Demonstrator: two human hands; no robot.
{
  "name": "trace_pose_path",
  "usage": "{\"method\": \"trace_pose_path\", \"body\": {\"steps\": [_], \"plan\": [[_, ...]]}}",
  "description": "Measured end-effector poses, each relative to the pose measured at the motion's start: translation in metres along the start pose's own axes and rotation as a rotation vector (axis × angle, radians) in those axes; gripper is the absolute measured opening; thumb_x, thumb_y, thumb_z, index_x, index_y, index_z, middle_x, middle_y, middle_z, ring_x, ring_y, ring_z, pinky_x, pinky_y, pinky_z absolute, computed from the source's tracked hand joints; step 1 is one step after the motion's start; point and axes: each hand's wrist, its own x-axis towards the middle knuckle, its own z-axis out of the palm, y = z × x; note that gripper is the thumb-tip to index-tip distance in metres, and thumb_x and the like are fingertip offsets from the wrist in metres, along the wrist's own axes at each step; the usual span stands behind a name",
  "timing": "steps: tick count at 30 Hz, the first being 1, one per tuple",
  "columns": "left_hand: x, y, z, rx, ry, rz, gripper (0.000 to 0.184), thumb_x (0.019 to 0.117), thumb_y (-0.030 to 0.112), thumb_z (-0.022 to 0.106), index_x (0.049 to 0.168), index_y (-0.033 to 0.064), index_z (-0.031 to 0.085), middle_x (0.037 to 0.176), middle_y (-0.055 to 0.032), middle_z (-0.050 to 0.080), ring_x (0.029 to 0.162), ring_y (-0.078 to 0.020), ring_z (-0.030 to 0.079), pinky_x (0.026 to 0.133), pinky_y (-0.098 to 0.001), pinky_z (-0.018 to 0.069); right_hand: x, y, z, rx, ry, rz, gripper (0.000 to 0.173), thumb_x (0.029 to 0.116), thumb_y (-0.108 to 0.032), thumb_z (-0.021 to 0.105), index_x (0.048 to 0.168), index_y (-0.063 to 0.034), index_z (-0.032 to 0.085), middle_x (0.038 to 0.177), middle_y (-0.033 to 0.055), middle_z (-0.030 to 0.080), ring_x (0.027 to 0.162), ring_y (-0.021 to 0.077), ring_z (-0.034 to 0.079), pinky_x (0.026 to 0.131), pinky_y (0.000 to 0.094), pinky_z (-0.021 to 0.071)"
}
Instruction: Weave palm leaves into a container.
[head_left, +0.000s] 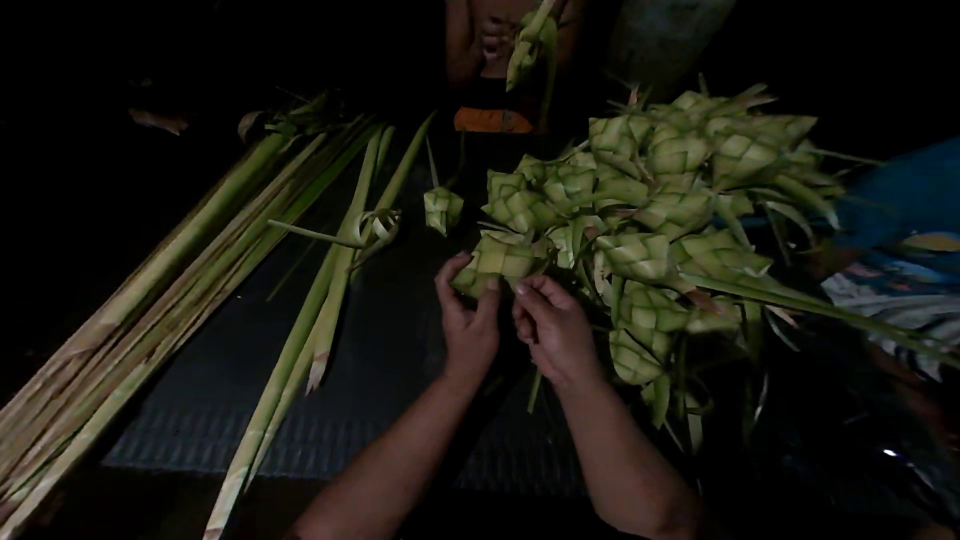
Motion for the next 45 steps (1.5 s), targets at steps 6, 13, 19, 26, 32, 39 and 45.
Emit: {"method": "trace_pose_path", "body": {"steps": [6,13,19,26,32,39,45], "plan": [[0.004,-0.004,-0.003,-0.070,-0.021,-0.056,0.033,0.1034,0.010,0.054,0.134,0.0135,0.043,0.113,0.0000,0.062,0.087,-0.0062,0.066,0.074,-0.0253,0.0589,0.000,0.000,0.001,0.010,-0.066,0.071,0.020,0.1049,-0.007,0.053,0.120,0.0008,0.063,0.069,0.0049,0.064,0.046,0.0019,0.049,0.044,0.0134,0.0402],[0.002,-0.001,-0.001,-0.013,-0.080,-0.029,0.040,0.0992,0.009,0.061,0.135,0.0097,0.043,0.120,-0.0019,0.061,0.099,-0.0082,0.066,0.084,-0.0292,0.0589,0.004,0.000,0.001,0.080,0.028,0.139,0.010,0.1039,-0.006,0.056,0.104,0.0006,0.064,0.060,0.0025,0.057,0.042,0.0010,0.043,0.040,0.0128,0.0346],[0.004,-0.001,-0.002,0.050,-0.063,0.057,0.044,0.0943,0.007,0.068,0.130,0.0073,0.042,0.141,-0.0089,0.055,0.122,-0.0156,0.061,0.096,-0.0351,0.0559,0.006,0.001,-0.003,0.147,-0.029,0.131,0.013,0.1048,-0.007,0.053,0.097,-0.0026,0.063,0.059,-0.0013,0.051,0.042,0.0000,0.040,0.040,0.0122,0.0335],[0.005,0.001,-0.003,-0.052,-0.071,-0.008,0.041,0.0990,0.009,0.062,0.134,0.0111,0.041,0.122,-0.0002,0.060,0.103,-0.0078,0.065,0.087,-0.0297,0.0586,0.007,0.005,-0.012,0.293,-0.248,0.139,0.018,0.1078,-0.013,0.043,0.098,-0.0111,0.059,0.057,-0.0064,0.047,0.042,-0.0020,0.038,0.041,0.0114,0.0338],[0.005,0.003,-0.002,-0.072,0.033,-0.181,0.048,0.0995,0.016,0.063,0.138,0.0119,0.035,0.114,-0.0047,0.061,0.096,-0.0118,0.067,0.082,-0.0331,0.0595,0.006,0.005,-0.007,0.163,-0.271,0.203,0.018,0.1080,-0.010,0.042,0.096,-0.0084,0.056,0.060,-0.0043,0.049,0.044,-0.0012,0.040,0.043,0.0119,0.0352],[0.009,0.003,-0.009,-0.086,-0.040,-0.176,0.044,0.1093,0.031,0.042,0.148,0.0157,0.028,0.126,0.0011,0.063,0.096,-0.0034,0.065,0.081,-0.0258,0.0560,0.006,0.005,-0.009,0.274,-0.283,0.205,0.020,0.1070,-0.008,0.041,0.096,-0.0073,0.058,0.060,-0.0032,0.052,0.044,-0.0006,0.044,0.043,0.0121,0.0388],[0.009,0.002,-0.009,-0.104,-0.110,-0.166,0.031,0.1099,0.023,0.041,0.138,0.0117,0.047,0.110,-0.0001,0.064,0.086,-0.0049,0.064,0.076,-0.0243,0.0563,0.007,0.005,-0.012,0.298,-0.276,0.166,0.023,0.1072,-0.010,0.040,0.096,-0.0068,0.060,0.056,-0.0049,0.049,0.043,-0.0009,0.042,0.043,0.0124,0.0382]]}}
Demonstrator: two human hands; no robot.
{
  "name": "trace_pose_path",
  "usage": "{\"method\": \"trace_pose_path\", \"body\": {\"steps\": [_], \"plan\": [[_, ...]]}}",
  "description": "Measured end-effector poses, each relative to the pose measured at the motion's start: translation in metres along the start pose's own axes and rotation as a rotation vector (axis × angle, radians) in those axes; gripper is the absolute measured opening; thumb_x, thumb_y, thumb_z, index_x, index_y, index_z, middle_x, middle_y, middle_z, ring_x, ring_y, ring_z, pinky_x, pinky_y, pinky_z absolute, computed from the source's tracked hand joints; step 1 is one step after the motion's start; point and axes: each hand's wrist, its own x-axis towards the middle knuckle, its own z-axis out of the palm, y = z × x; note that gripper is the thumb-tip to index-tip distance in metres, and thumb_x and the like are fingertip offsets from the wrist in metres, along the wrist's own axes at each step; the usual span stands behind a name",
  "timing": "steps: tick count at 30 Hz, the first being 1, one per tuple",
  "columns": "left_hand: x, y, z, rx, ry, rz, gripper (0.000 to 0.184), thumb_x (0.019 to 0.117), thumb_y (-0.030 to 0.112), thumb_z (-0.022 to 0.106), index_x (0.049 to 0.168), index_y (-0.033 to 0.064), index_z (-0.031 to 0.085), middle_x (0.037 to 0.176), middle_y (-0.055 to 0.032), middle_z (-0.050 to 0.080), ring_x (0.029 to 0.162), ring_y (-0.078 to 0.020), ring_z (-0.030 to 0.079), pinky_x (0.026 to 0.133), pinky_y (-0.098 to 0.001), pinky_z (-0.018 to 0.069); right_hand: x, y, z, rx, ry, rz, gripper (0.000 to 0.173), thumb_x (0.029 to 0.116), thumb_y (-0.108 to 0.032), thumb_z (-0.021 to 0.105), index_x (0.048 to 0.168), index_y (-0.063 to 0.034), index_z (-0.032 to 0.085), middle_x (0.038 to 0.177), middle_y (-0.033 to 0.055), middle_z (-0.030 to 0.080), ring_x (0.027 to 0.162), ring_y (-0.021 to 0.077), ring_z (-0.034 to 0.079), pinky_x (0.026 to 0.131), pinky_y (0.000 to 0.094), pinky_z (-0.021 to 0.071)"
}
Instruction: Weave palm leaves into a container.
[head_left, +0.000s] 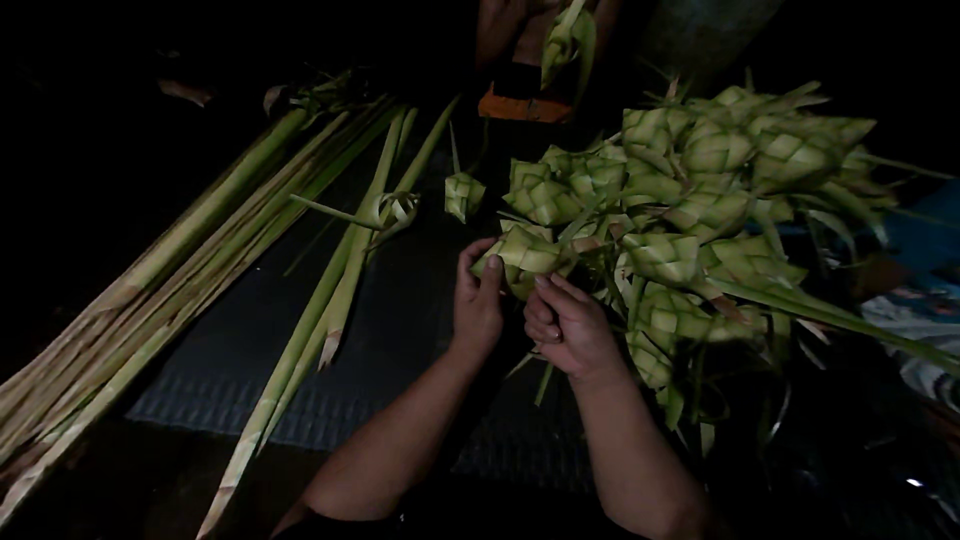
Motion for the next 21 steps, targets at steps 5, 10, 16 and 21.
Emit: {"method": "trace_pose_path", "body": {"steps": [5,10,16,21], "plan": [[-0.002,0.001,0.002,0.022,-0.015,0.088,0.030,0.1074,0.015,0.048,0.137,0.0080,0.048,0.117,-0.0020,0.064,0.092,-0.0071,0.066,0.080,-0.0271,0.0586,0.001,0.000,-0.003,0.026,-0.026,-0.002,0.026,0.1094,-0.015,0.038,0.097,-0.0071,0.060,0.056,-0.0053,0.050,0.042,-0.0010,0.043,0.042,0.0121,0.0385],[0.000,0.005,0.002,0.015,-0.045,0.032,0.039,0.1011,0.005,0.056,0.140,0.0068,0.047,0.133,-0.0069,0.060,0.102,-0.0100,0.066,0.085,-0.0284,0.0575,0.003,0.000,-0.004,0.039,-0.014,0.010,0.026,0.1103,-0.018,0.036,0.102,-0.0073,0.059,0.055,-0.0063,0.047,0.042,-0.0012,0.042,0.042,0.0122,0.0385],[0.001,0.005,0.000,-0.092,-0.052,-0.035,0.043,0.0989,0.001,0.046,0.142,0.0081,0.046,0.134,-0.0062,0.060,0.101,-0.0102,0.064,0.085,-0.0281,0.0551,0.002,-0.003,-0.005,-0.040,0.021,0.016,0.031,0.1106,-0.018,0.035,0.097,-0.0072,0.060,0.058,-0.0041,0.052,0.043,0.0001,0.043,0.043,0.0130,0.0391],[0.002,0.007,-0.002,-0.043,-0.021,-0.054,0.044,0.1002,0.009,0.038,0.142,0.0125,0.052,0.123,-0.0041,0.064,0.083,-0.0067,0.062,0.071,-0.0232,0.0522,-0.001,-0.003,0.006,-0.363,0.153,-0.096,0.026,0.1097,-0.013,0.041,0.096,-0.0037,0.061,0.063,-0.0017,0.059,0.047,0.0002,0.047,0.044,0.0129,0.0393]]}}
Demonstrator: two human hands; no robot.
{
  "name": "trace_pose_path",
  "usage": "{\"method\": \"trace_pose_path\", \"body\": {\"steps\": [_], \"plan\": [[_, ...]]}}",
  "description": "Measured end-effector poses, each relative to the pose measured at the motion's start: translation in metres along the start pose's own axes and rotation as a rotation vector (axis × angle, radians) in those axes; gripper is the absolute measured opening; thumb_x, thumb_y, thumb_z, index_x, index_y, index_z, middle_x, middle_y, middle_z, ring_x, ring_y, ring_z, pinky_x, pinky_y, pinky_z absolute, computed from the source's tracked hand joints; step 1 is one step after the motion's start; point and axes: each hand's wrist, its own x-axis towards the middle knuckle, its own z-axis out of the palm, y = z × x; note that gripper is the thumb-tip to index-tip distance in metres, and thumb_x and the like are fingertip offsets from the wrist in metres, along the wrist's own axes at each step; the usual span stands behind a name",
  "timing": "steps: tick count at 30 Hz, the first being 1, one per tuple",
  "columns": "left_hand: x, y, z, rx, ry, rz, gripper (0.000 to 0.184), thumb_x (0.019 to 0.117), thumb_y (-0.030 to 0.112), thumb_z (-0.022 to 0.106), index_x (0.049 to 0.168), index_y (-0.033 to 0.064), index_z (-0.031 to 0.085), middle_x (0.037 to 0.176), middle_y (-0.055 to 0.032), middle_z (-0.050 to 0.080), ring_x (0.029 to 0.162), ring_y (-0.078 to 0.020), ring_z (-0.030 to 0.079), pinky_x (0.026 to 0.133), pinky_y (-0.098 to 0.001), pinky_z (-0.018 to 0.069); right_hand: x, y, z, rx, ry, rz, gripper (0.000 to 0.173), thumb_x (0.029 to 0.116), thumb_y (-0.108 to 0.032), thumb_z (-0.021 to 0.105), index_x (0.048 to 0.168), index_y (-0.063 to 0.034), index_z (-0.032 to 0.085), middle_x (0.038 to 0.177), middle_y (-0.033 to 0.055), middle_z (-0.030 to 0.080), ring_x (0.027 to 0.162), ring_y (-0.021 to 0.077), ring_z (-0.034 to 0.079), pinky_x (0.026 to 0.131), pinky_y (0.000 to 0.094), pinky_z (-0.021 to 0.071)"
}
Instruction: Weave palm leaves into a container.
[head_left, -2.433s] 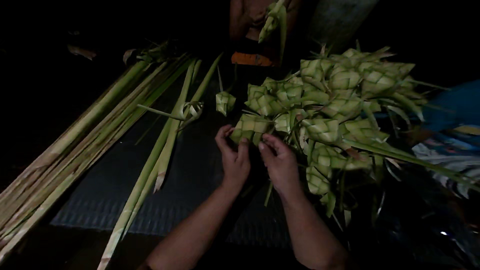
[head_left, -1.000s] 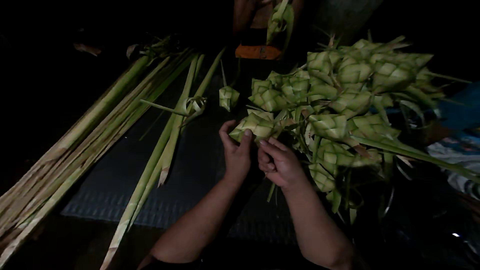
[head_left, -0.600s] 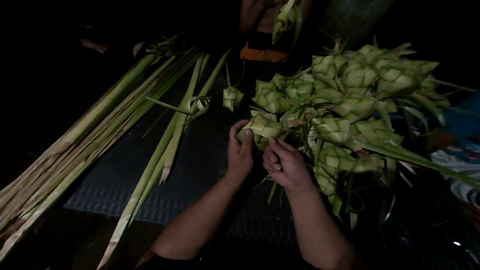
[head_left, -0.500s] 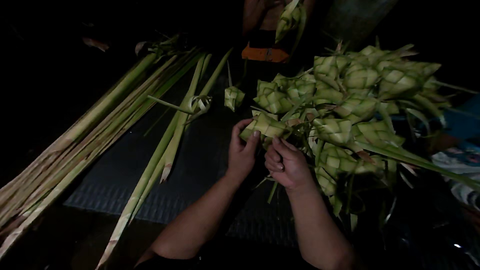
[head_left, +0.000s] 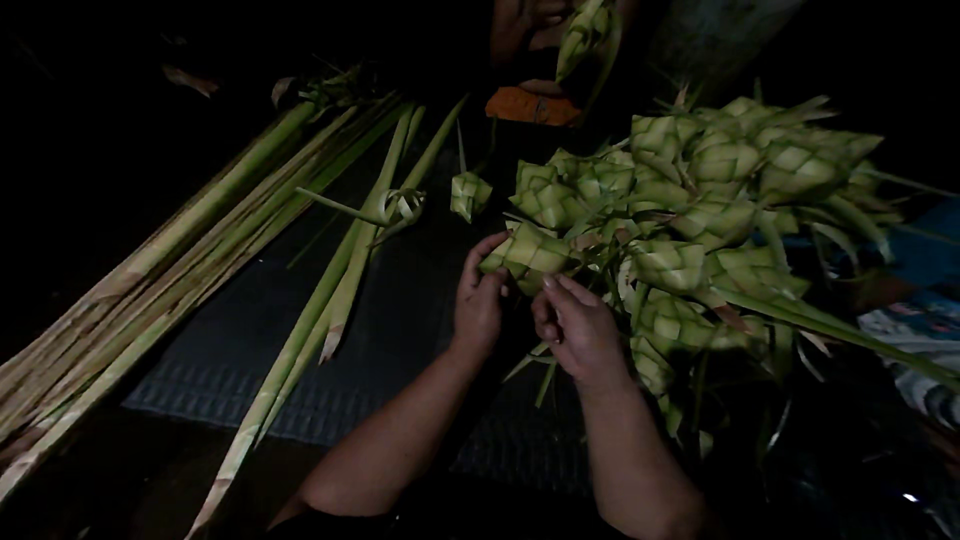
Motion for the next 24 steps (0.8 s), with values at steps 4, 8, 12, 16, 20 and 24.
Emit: {"method": "trace_pose_path", "body": {"steps": [4,8,12,16,20,24], "plan": [[0.003,-0.002,-0.006,0.251,0.018,0.181,0.034,0.0967,0.002,0.057,0.130,0.0007,0.056,0.142,-0.0109,0.056,0.117,-0.0137,0.062,0.093,-0.0316,0.0552,0.000,0.003,0.003,-0.151,0.129,-0.107,0.023,0.1081,-0.011,0.047,0.093,-0.0033,0.061,0.064,-0.0022,0.059,0.049,0.0016,0.050,0.047,0.0135,0.0426],[0.014,0.012,-0.020,0.771,-0.141,0.326,0.019,0.0916,0.008,0.070,0.111,0.0050,0.070,0.130,-0.0163,0.056,0.119,-0.0257,0.057,0.097,-0.0414,0.0523,0.001,-0.002,-0.002,-0.389,0.182,-0.136,0.021,0.1074,-0.013,0.051,0.093,-0.0029,0.062,0.065,-0.0019,0.059,0.051,0.0022,0.052,0.049,0.0154,0.0437],[0.017,0.017,-0.025,0.828,-0.273,0.307,0.014,0.0908,0.006,0.073,0.104,0.0053,0.069,0.127,-0.0144,0.057,0.114,-0.0214,0.060,0.094,-0.0360,0.0544,0.000,-0.006,-0.007,-0.512,0.146,-0.124,0.021,0.1070,-0.015,0.053,0.091,-0.0039,0.061,0.065,-0.0022,0.059,0.049,0.0018,0.049,0.047,0.0159,0.0412],[0.017,0.020,-0.026,0.740,-0.303,0.222,0.008,0.0904,0.004,0.074,0.094,0.0057,0.067,0.126,-0.0114,0.055,0.110,-0.0146,0.060,0.087,-0.0274,0.0561,0.001,-0.003,-0.008,-0.515,0.133,-0.174,0.020,0.1061,-0.013,0.054,0.090,-0.0040,0.062,0.064,-0.0026,0.059,0.049,0.0013,0.049,0.047,0.0155,0.0410],[0.018,0.022,-0.030,0.842,-0.359,0.214,0.012,0.0888,0.005,0.076,0.092,0.0057,0.065,0.123,-0.0127,0.056,0.106,-0.0189,0.061,0.087,-0.0336,0.0561,0.002,-0.004,-0.011,-0.710,0.105,-0.144,0.020,0.1067,-0.019,0.055,0.099,-0.0046,0.067,0.068,-0.0011,0.061,0.053,0.0049,0.054,0.051,0.0210,0.0458],[0.022,0.025,-0.035,0.873,-0.485,0.142,0.014,0.0881,0.005,0.077,0.096,0.0068,0.065,0.126,-0.0134,0.055,0.105,-0.0192,0.062,0.086,-0.0344,0.0575,0.004,-0.010,-0.020,-0.834,0.041,-0.101,0.022,0.1076,-0.022,0.053,0.103,-0.0044,0.066,0.070,0.0014,0.061,0.058,0.0091,0.056,0.055,0.0277,0.0497]]}}
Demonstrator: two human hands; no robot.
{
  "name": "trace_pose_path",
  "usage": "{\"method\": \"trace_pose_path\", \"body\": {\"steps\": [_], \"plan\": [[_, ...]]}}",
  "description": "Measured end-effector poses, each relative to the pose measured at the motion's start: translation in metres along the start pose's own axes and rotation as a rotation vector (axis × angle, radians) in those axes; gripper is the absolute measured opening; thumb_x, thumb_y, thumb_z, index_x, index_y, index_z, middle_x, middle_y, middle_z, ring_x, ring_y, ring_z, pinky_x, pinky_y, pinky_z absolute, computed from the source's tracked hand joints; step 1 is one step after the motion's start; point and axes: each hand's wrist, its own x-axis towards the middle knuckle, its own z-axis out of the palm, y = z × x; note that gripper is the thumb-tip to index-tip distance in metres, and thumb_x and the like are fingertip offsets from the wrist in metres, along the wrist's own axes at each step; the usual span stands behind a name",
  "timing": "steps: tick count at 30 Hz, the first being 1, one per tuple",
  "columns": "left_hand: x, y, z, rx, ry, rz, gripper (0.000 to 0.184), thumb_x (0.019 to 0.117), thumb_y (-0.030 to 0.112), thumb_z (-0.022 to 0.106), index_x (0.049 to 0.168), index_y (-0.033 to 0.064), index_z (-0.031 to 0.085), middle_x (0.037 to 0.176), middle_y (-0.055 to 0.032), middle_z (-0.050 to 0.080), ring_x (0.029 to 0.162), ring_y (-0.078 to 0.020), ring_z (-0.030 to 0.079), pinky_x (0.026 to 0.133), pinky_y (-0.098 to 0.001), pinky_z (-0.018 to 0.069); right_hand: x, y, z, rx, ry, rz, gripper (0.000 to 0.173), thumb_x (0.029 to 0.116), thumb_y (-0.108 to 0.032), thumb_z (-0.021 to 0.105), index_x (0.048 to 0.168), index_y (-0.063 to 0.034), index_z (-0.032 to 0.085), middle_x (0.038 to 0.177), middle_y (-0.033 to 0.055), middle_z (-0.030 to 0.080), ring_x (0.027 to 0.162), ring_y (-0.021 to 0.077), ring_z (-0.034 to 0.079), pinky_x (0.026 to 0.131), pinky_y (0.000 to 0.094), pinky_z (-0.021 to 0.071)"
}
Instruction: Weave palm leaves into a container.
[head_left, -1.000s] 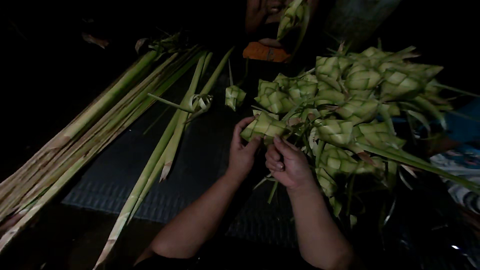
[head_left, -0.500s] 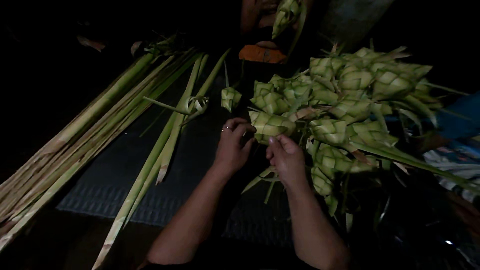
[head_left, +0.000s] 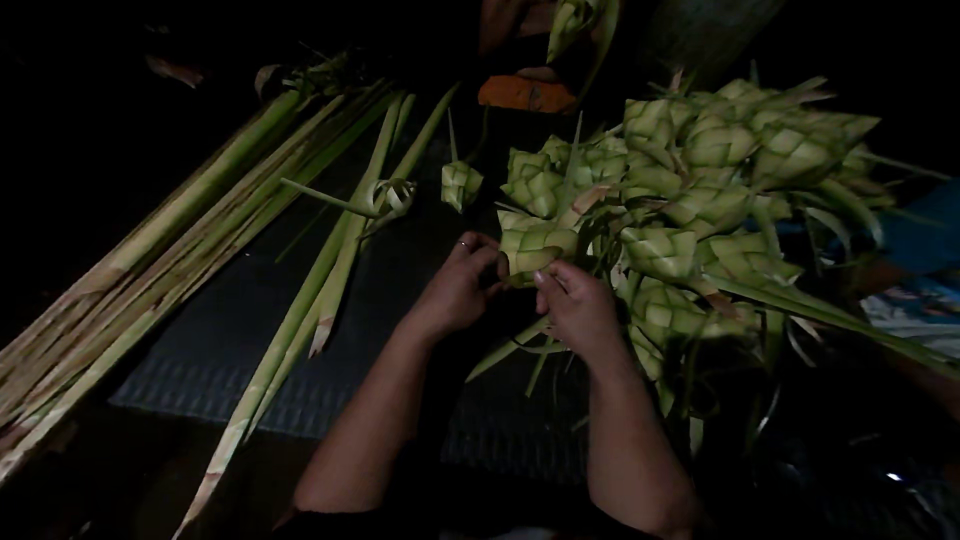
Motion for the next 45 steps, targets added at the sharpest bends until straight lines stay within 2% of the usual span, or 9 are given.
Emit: {"method": "trace_pose_path", "body": {"steps": [7,12,17,22,26,29,35,41,45], "plan": [[0.002,-0.002,0.001,-0.208,0.036,-0.040,0.017,0.0882,0.005,0.076,0.091,0.0039,0.060,0.122,-0.0125,0.059,0.114,-0.0184,0.059,0.090,-0.0327,0.0537,-0.001,0.001,-0.008,0.019,-0.033,-0.036,0.021,0.1076,-0.019,0.052,0.101,-0.0034,0.065,0.068,0.0004,0.058,0.057,0.0064,0.054,0.055,0.0238,0.0469],[0.002,-0.001,0.008,-0.636,0.134,-0.159,0.032,0.0918,0.004,0.067,0.121,0.0078,0.053,0.111,-0.0046,0.061,0.095,-0.0111,0.063,0.082,-0.0294,0.0560,0.000,0.002,-0.007,0.229,0.015,-0.034,0.019,0.1079,-0.014,0.050,0.095,-0.0037,0.060,0.067,-0.0018,0.056,0.052,0.0024,0.048,0.049,0.0168,0.0417],[0.000,0.010,0.007,-0.927,0.026,-0.252,0.060,0.0955,0.011,0.055,0.153,0.0193,0.038,0.136,-0.0076,0.059,0.110,-0.0161,0.065,0.090,-0.0337,0.0567,0.001,0.006,0.005,0.469,0.068,-0.093,0.019,0.1061,-0.011,0.050,0.089,-0.0084,0.058,0.065,-0.0050,0.056,0.053,0.0004,0.050,0.050,0.0136,0.0431],[-0.001,0.008,0.026,-0.945,0.011,-0.014,0.097,0.0899,0.026,0.073,0.164,0.0187,0.010,0.149,-0.0054,0.049,0.122,-0.0107,0.059,0.102,-0.0301,0.0520,-0.005,-0.003,0.018,0.919,0.007,0.042,0.025,0.1080,-0.012,0.044,0.089,-0.0094,0.060,0.059,-0.0050,0.053,0.046,-0.0006,0.045,0.045,0.0126,0.0397],[0.004,0.001,0.036,-1.005,0.219,0.050,0.085,0.0975,0.049,0.061,0.160,0.0112,0.018,0.147,-0.0017,0.051,0.124,-0.0077,0.057,0.104,-0.0314,0.0507,-0.011,-0.008,0.023,0.946,-0.052,0.041,0.026,0.1089,-0.015,0.041,0.096,-0.0079,0.062,0.061,-0.0047,0.054,0.048,0.0006,0.047,0.047,0.0138,0.0407],[0.004,0.004,0.038,-1.149,0.360,-0.039,0.067,0.1029,0.043,0.048,0.160,0.0170,0.024,0.137,-0.0003,0.059,0.118,-0.0093,0.061,0.101,-0.0342,0.0528,-0.015,-0.011,0.028,0.775,0.146,-0.061,0.020,0.1064,-0.009,0.046,0.114,-0.0024,0.064,0.067,-0.0044,0.059,0.053,0.0007,0.053,0.049,0.0135,0.0457],[0.004,0.004,0.037,-0.738,0.327,0.110,0.080,0.0886,0.037,0.073,0.152,0.0029,0.040,0.155,-0.0134,0.039,0.136,-0.0160,0.046,0.110,-0.0332,0.0447,-0.011,0.005,0.032,0.255,0.434,-0.514,0.021,0.0982,-0.011,0.065,0.116,-0.0007,0.067,0.102,0.0033,0.063,0.085,0.0005,0.062,0.075,0.0159,0.0548],[0.003,-0.007,0.050,-0.718,0.348,0.059,0.098,0.0807,0.077,0.064,0.150,0.0108,0.045,0.158,-0.0109,0.035,0.136,-0.0179,0.047,0.106,-0.0383,0.0491,-0.016,-0.006,0.017,-0.017,0.236,-0.284,0.016,0.0930,-0.008,0.070,0.108,-0.0031,0.070,0.118,0.0148,0.061,0.097,0.0196,0.064,0.080,0.0346,0.0578],[0.002,-0.007,0.048,-0.742,0.347,0.071,0.076,0.0916,0.055,0.066,0.151,0.0121,0.046,0.158,-0.0085,0.035,0.137,-0.0161,0.045,0.108,-0.0367,0.0466,-0.018,-0.005,0.028,-0.003,0.334,-0.382,0.024,0.0928,-0.011,0.071,0.115,-0.0014,0.067,0.114,0.0156,0.062,0.093,0.0185,0.064,0.080,0.0316,0.0569]]}}
